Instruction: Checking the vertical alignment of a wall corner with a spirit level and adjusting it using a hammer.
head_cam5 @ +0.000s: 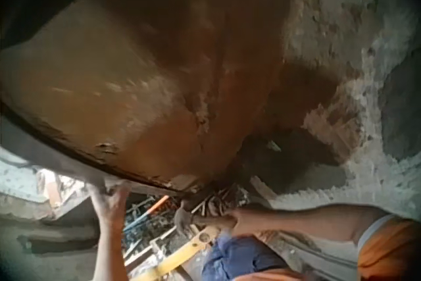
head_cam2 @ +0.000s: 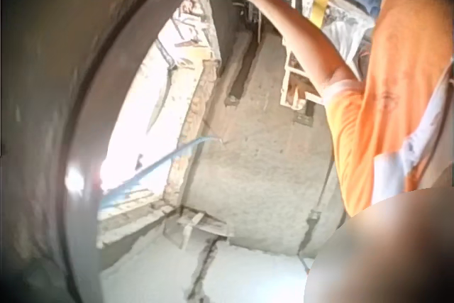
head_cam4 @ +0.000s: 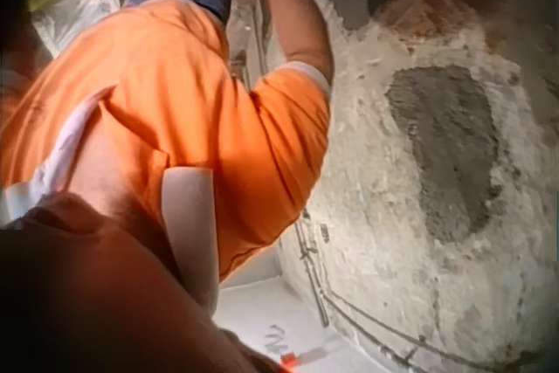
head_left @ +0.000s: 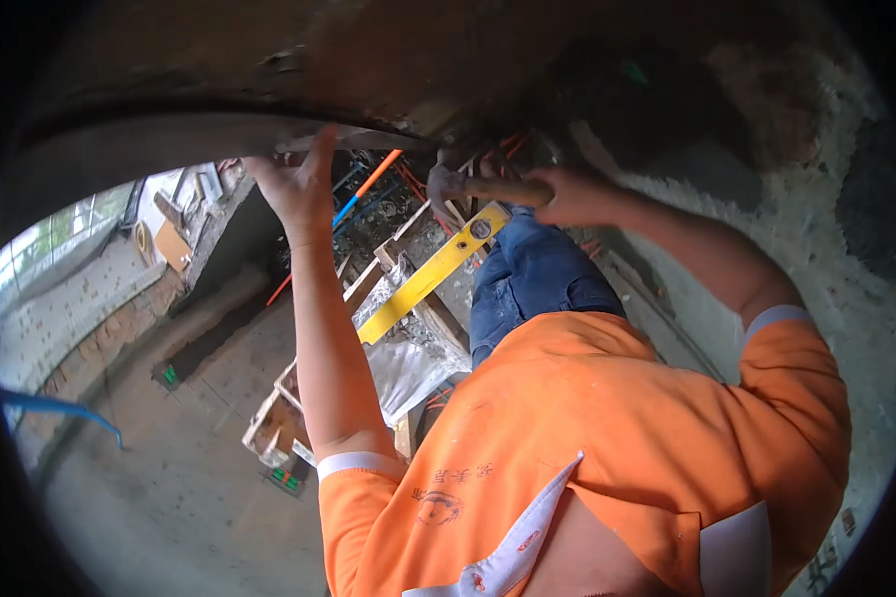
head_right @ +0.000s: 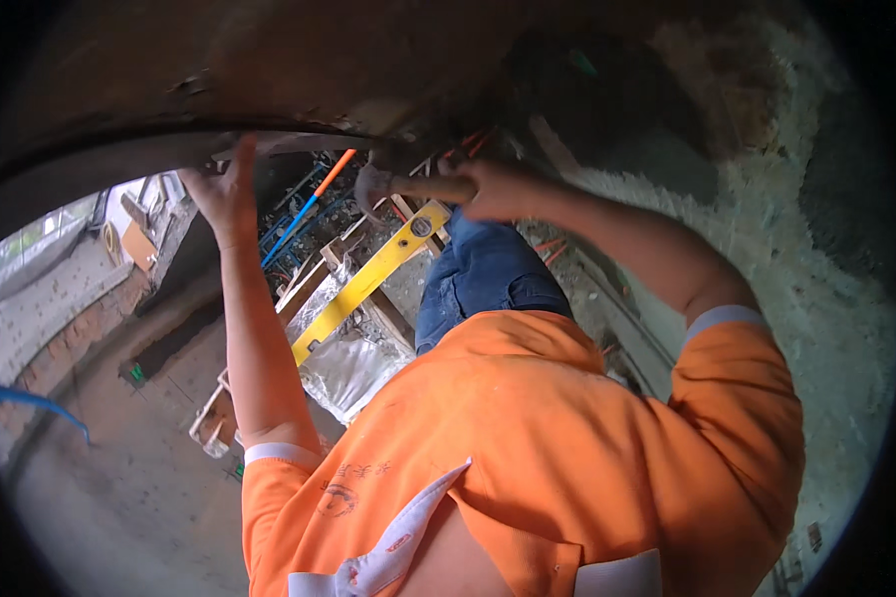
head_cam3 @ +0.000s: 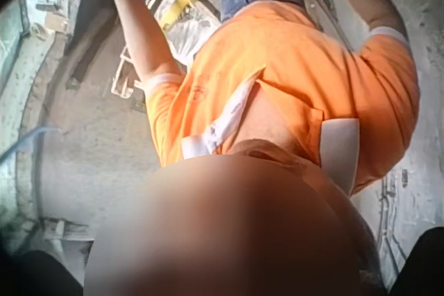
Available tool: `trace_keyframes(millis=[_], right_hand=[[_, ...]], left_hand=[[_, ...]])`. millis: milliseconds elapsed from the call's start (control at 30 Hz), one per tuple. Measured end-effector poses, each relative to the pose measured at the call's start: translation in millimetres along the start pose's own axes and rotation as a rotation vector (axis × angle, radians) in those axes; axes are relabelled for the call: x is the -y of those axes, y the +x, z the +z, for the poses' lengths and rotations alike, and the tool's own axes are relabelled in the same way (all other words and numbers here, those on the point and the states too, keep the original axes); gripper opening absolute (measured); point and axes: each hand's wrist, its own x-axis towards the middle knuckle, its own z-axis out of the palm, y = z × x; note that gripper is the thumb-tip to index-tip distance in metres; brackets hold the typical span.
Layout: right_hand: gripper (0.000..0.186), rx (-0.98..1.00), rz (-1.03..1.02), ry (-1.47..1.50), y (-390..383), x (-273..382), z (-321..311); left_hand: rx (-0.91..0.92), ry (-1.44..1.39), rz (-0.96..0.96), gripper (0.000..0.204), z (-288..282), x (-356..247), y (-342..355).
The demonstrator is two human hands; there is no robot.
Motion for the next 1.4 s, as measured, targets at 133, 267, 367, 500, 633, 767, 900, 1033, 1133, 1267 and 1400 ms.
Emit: trace_keyframes(millis=[133,267,367,500,633,767,900,1033,1133,1267,1400], right_hand=[[0.035,-0.053,0.096,-0.386,45,-70,-14],[0.033,-0.015,-0.029,-0.561,108,-105,3],[0.029,0.183,-0.22,-0.615,169,-121,33],[0.034,0.075,-0.242,-0.661,229,-126,75],[0.019,0.047,-0.206,-0.64,260,-109,88],[0.021,0.065,-0.189,-0.578,284,-119,96],[0.015,-0.145,-0.203,-0.557,297,-126,108],[0.017,-0.167,-0.211,-0.521,279,-112,93],[0.018,-0.16,-0.204,-0.518,251,-103,67],[0.032,-0.064,-0.105,-0.537,223,-127,59],[0.025,-0.058,0.057,-0.393,136,-94,16]], left_hand=[[0.103,0.106,-0.116,0.064,8,86,-10],[0.192,0.234,-0.204,0.044,12,139,-23],[0.211,0.375,-0.171,0.042,9,170,-25],[0.177,0.356,-0.067,0.04,15,175,-27],[0.065,0.364,-0.066,0.037,13,182,-31],[0.019,0.379,-0.099,0.038,15,185,-33],[0.012,0.416,-0.073,0.036,14,182,-36],[-0.008,0.389,-0.127,0.035,15,184,-40],[-0.007,0.412,-0.123,0.036,29,183,-38],[0.062,0.335,-0.151,0.039,16,180,-31],[-0.109,0.192,-0.18,0.076,6,117,-21]])
